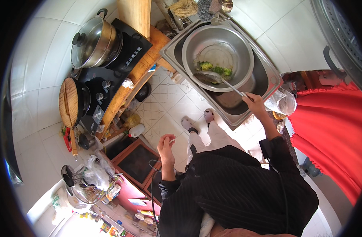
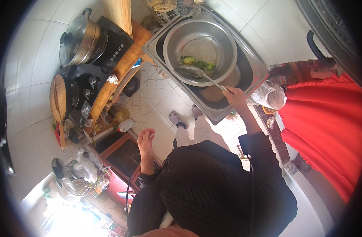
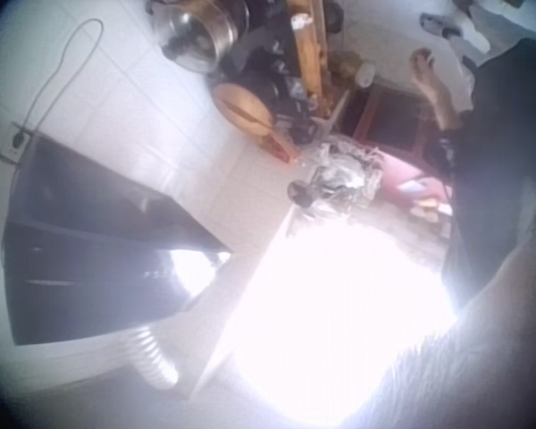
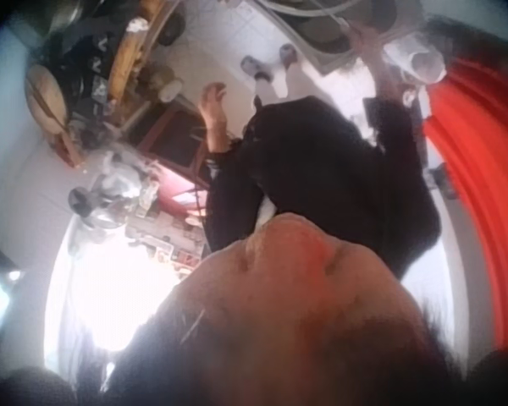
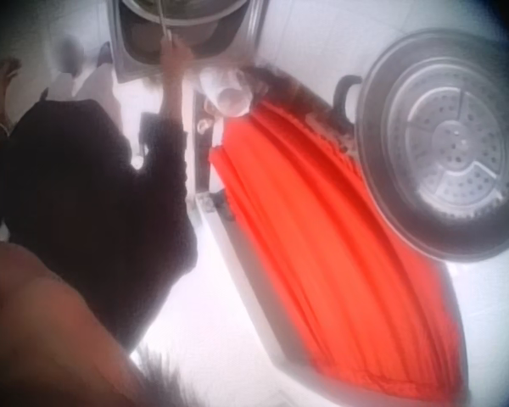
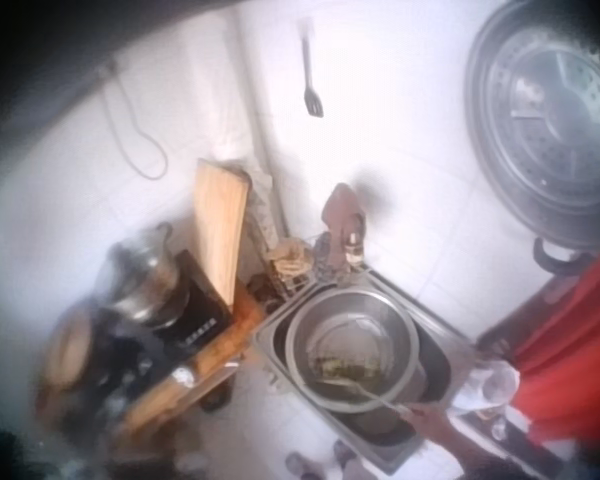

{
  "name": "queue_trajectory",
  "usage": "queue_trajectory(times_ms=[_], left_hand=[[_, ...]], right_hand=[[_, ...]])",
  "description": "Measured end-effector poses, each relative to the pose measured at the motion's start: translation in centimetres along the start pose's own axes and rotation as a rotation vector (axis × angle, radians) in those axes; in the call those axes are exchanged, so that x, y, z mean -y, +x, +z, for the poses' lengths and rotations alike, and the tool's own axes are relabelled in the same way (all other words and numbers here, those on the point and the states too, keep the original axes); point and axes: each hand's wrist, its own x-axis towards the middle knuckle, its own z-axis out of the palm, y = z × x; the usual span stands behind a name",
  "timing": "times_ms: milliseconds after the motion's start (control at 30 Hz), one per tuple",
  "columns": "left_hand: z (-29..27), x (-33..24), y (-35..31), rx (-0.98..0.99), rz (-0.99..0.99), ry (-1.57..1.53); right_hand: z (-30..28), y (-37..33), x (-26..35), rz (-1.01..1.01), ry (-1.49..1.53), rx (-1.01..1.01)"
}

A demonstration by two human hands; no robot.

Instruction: The person cuts a head of broccoli into florets using a cleaver, places the florets into a bowl of water in the sink, and then stores the remaining broccoli in a plastic bag inside the refrigerator. The person also washes the florets in the sink.

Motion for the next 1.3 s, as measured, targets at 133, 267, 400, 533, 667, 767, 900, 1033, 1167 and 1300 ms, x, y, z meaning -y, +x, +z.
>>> queue_trajectory(times_ms=[133, 267, 400, 533, 667, 767, 900, 1033, 1167, 1300], left_hand=[[0.6, 0.1, 0.2, 0.037, 0.013, 0.001], [0.3, 0.3, -0.2, 0.035, 0.01, 0.015], [-0.4, 0.7, -1.0, -0.013, 0.006, 0.01], [-0.5, 1.4, -1.6, -0.058, -0.024, -0.01], [-0.8, 1.7, -2.2, -0.048, -0.001, -0.013], [-1.2, 1.8, -2.7, -0.062, 0.02, -0.021], [-2.1, 1.9, -3.7, -0.092, 0.054, -0.03], [-3.9, 2.7, -5.6, -0.132, 0.088, -0.073], [-6.9, 4.6, -7.7, -0.173, 0.09, -0.111], [-10.5, 7.2, -10.4, -0.239, 0.09, -0.165]], right_hand=[[0.7, 2.0, -0.8, -0.028, -0.211, -0.093], [0.2, 4.0, -1.3, -0.059, -0.206, -0.26], [0.2, 5.4, -1.5, -0.074, -0.055, -0.407], [2.2, 6.8, -1.5, -0.09, -0.086, -0.482], [3.2, 6.7, -1.0, -0.082, -0.029, -0.397], [3.5, 6.1, -0.8, -0.155, 0.026, -0.399], [4.8, 5.9, -1.2, -0.144, -0.033, -0.396], [6.8, 5.5, -1.5, 0.209, 0.415, -0.366], [8.1, 4.2, -0.8, 0.409, 0.637, -0.292], [9.3, 5.1, 0.4, 0.432, 0.714, -0.16]])
